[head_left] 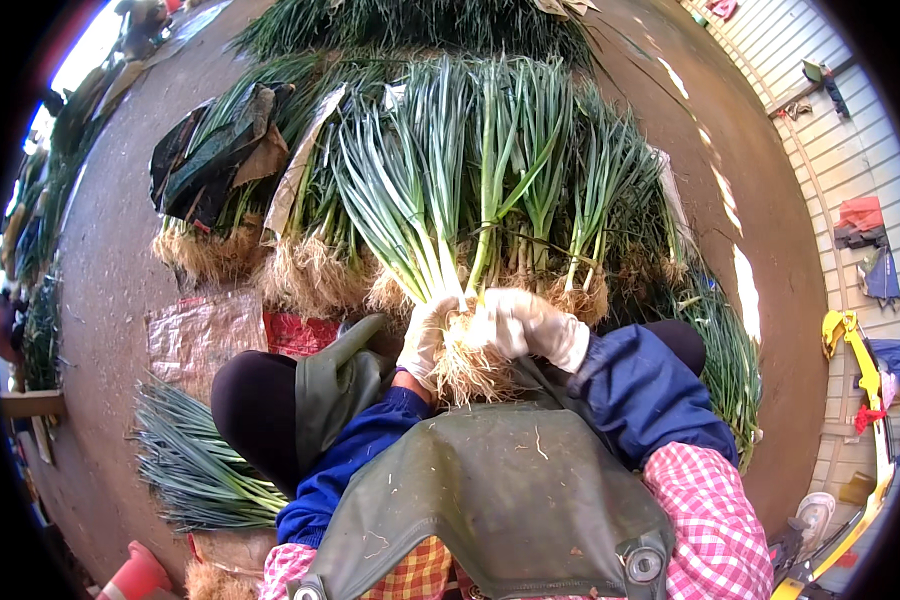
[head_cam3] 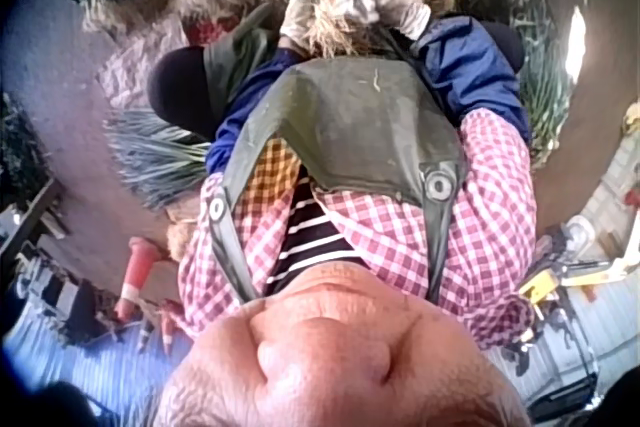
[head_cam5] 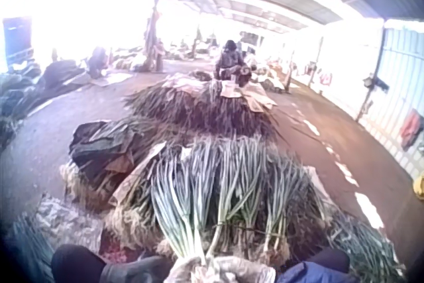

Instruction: The person sorts bunches of green onions by hand, peeling away dried material from the root ends and arranging the cleaned bunches into rows on the floor.

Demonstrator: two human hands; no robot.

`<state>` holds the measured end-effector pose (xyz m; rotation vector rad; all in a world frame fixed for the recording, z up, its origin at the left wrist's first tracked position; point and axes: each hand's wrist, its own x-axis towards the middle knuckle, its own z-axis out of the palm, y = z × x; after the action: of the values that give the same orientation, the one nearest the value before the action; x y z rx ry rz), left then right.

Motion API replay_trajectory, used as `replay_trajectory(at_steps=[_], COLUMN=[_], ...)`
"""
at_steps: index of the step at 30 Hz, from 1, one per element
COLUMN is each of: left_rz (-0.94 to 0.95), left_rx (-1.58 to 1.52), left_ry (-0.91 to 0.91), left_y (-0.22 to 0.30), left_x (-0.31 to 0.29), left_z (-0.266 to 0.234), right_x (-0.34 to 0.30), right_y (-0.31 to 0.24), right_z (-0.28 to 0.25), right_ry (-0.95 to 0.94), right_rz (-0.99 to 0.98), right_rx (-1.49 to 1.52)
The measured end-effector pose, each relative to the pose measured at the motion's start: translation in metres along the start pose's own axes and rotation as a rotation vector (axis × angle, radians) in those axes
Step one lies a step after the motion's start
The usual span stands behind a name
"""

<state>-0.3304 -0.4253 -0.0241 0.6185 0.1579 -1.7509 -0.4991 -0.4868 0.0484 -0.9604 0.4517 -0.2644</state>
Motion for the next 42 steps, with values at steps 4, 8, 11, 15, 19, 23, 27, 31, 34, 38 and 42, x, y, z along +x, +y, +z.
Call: replay_trajectory(at_steps=[4, 8, 11, 15, 19, 23, 27, 31, 34, 38, 42], left_rz=[0.085, 0.073, 0.071, 0.051, 0.045, 0.019, 0.035, 0.025, 0.003, -0.016, -0.013], left_rx=[0.075, 0.077, 0.078, 0.203, 0.209, 0.151, 0.159, 0.049, 0.012, 0.008, 0.009], left_ry=[-0.043, -0.011, 0.013, 0.017, -0.011, -0.063, -0.085, -0.099, -0.150, -0.148, -0.127], left_y=[0.001, 0.000, 0.001, -0.001, -0.002, -0.007, -0.006, 0.000, 0.004, -0.004, -0.004], left_x=[0.002, 0.002, 0.002, 0.010, 0.004, 0.008, 0.012, -0.001, -0.010, -0.004, -0.008], left_z=[-0.011, -0.002, -0.004, -0.008, 0.003, 0.000, -0.009, 0.000, 0.005, 0.010, 0.006], right_x=[-0.020, 0.020, 0.056, 0.123, 0.144, 0.085, -0.054, -0.208, -0.260, -0.194, -0.025], right_y=[-0.041, -0.037, -0.062, -0.022, -0.041, -0.148, -0.227, -0.194, -0.140, -0.132, -0.104], right_z=[0.024, -0.042, -0.027, -0.056, -0.096, -0.151, -0.189, -0.207, -0.181, -0.160, -0.061], right_ry=[-0.251, 0.179, 0.595, 0.638, 0.671, 1.187, 1.117, 1.161, 0.620, 1.094, 0.892], right_rz=[0.762, 0.650, 0.163, 0.273, 0.359, -0.047, -0.627, 0.952, 1.453, 0.793, 0.170], right_rx=[-0.336, -2.023, -1.647, -2.105, -2.052, -1.432, -0.412, -1.802, -2.097, -1.761, -0.586])
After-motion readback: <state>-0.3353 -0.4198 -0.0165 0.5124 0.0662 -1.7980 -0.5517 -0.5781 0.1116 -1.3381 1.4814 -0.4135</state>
